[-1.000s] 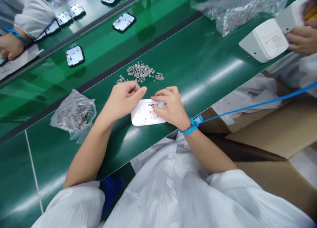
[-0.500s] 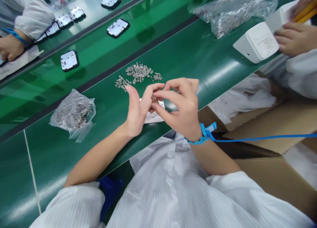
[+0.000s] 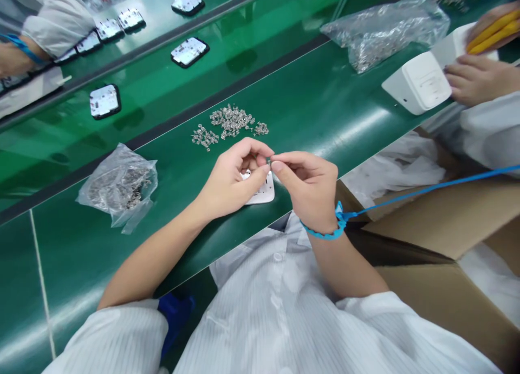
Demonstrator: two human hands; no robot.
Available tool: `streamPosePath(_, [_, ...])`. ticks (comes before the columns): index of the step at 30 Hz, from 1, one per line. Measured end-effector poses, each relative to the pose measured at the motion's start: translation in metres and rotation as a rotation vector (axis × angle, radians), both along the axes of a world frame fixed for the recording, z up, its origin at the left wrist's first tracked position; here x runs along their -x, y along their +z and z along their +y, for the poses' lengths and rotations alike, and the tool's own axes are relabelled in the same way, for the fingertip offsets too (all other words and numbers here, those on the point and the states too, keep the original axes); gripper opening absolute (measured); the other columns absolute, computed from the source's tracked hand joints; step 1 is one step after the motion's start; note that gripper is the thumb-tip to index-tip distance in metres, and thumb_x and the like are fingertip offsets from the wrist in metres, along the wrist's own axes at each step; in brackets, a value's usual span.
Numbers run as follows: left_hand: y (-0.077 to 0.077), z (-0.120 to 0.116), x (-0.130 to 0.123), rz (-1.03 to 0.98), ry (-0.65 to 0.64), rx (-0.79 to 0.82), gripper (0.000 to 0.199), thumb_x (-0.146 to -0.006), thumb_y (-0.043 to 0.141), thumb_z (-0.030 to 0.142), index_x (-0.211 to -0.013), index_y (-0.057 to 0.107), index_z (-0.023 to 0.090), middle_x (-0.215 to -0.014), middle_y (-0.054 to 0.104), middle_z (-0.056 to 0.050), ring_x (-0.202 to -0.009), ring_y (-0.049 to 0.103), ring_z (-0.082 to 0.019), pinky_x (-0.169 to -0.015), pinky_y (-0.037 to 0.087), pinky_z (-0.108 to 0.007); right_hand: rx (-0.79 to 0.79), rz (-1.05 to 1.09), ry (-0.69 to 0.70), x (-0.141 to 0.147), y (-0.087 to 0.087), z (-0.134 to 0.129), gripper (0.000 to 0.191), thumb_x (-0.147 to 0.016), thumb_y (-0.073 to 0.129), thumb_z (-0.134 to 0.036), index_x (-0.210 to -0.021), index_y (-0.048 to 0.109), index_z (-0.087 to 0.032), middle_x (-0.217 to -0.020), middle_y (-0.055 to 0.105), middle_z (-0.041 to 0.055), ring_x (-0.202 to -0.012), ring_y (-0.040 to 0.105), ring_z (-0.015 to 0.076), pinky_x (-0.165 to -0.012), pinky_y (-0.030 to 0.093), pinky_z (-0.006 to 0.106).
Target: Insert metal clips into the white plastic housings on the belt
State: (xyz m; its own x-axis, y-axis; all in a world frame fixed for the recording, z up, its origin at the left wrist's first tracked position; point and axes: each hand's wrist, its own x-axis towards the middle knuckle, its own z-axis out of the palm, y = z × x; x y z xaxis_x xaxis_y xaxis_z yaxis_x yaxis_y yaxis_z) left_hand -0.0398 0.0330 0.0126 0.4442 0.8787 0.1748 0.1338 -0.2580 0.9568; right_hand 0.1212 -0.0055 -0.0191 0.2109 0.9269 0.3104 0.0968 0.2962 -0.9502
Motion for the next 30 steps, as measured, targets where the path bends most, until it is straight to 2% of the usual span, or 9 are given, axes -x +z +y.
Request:
streamPosePath(3, [0.002,-0.001,0.001,0.085,0.061,-0.131,0.008,-0.090,0.067,0.028,-0.092,0.065,0.020,-0.084,0.065,-0.001,-0.073,0.060,-0.012,-0.065,0.048,-0.026,0.048,0.089,0.009,-0.002,-0.002,0.000,0.008,-0.086,0.079,-0.028,-0.093,0.077,-0.025,-0.087,0.077,-0.0002,-0.077,0.073,0.0158,-0.068,0.061,0.029])
streamPosePath(6, [0.003,-0.002,0.000,0.169,0.060,-0.229,0.008,-0.089,0.070,0.026,-0.086,0.066,0.019,-0.081,0.067,0.000,-0.071,0.059,-0.011,-0.066,0.047,-0.025,0.051,0.081,0.040,-0.004,-0.003,0.002,0.007,-0.084,0.080,-0.024,-0.091,0.078,-0.025,-0.086,0.078,-0.0007,-0.076,0.073,0.0153,-0.068,0.062,0.029])
streamPosePath(11, [0.004,0.001,0.000,0.245,0.088,-0.301,0.009,-0.090,0.068,0.024,-0.082,0.067,0.020,-0.076,0.068,0.001,-0.067,0.057,-0.011,-0.064,0.045,-0.025,-0.078,0.120,0.094,-0.006,-0.005,0.007,0.004,-0.088,0.078,-0.026,-0.091,0.075,-0.025,-0.101,0.077,0.0010,-0.095,0.074,0.0180,-0.082,0.062,0.033])
streamPosePath(14, [0.004,0.010,0.005,0.291,0.179,-0.318,0.008,-0.088,0.066,0.022,-0.080,0.068,0.020,-0.077,0.069,0.000,-0.069,0.058,-0.012,-0.066,0.046,-0.027,-0.064,0.131,0.143,-0.009,-0.006,0.010,0.007,-0.093,0.071,-0.031,-0.094,0.071,-0.024,-0.099,0.077,0.0010,-0.080,0.074,0.0150,-0.074,0.062,0.032])
streamPosePath(16, [0.003,0.017,0.010,0.350,0.211,-0.310,0.007,-0.086,0.065,0.022,-0.080,0.068,0.020,-0.078,0.069,0.000,-0.071,0.059,-0.014,-0.068,0.046,-0.027,-0.052,0.036,0.182,-0.013,-0.008,0.013,0.011,-0.093,0.071,-0.033,-0.093,0.071,-0.023,-0.091,0.077,0.0008,-0.071,0.071,0.0138,-0.068,0.060,0.031])
streamPosePath(19, [0.000,0.025,0.016,0.476,0.195,-0.254,0.010,-0.086,0.062,0.024,-0.080,0.069,0.019,-0.080,0.071,-0.001,-0.072,0.060,-0.015,-0.071,0.046,-0.029,-0.067,-0.188,0.238,-0.023,-0.013,0.021,0.009,-0.088,0.075,-0.032,-0.087,0.076,-0.022,-0.087,0.075,0.0017,-0.076,0.069,0.0157,-0.065,0.057,0.030])
streamPosePath(22, [-0.005,0.028,0.017,0.630,0.175,-0.224,0.016,-0.089,0.055,0.025,-0.084,0.069,0.019,-0.082,0.072,-0.003,-0.073,0.061,-0.017,-0.073,0.045,-0.031,-0.057,-0.412,0.258,-0.032,-0.021,0.031,0.007,-0.088,0.074,-0.027,-0.087,0.080,-0.024,-0.088,0.076,0.0023,-0.079,0.069,0.0173,-0.068,0.055,0.031])
streamPosePath(25, [-0.009,0.029,0.016,0.790,0.147,-0.242,0.020,-0.091,0.049,0.024,-0.089,0.068,0.019,-0.086,0.073,-0.005,-0.077,0.063,-0.020,-0.070,0.042,-0.032,-0.070,-0.622,0.294,-0.035,-0.027,0.037,0.015,-0.092,0.066,-0.023,-0.092,0.081,-0.025,-0.093,0.077,0.0032,-0.082,0.069,0.0184,-0.072,0.054,0.033])
streamPosePath(30, [-0.011,0.028,0.012,0.886,0.140,-0.233,0.016,-0.087,0.049,0.021,-0.085,0.065,0.021,-0.083,0.072,-0.004,-0.075,0.063,-0.021,-0.064,0.037,-0.032,-0.056,-0.719,0.273,-0.028,-0.025,0.036,0.019,-0.094,0.060,-0.019,-0.093,0.079,-0.022,-0.090,0.077,0.0038,-0.079,0.068,0.0179,-0.070,0.051,0.032])
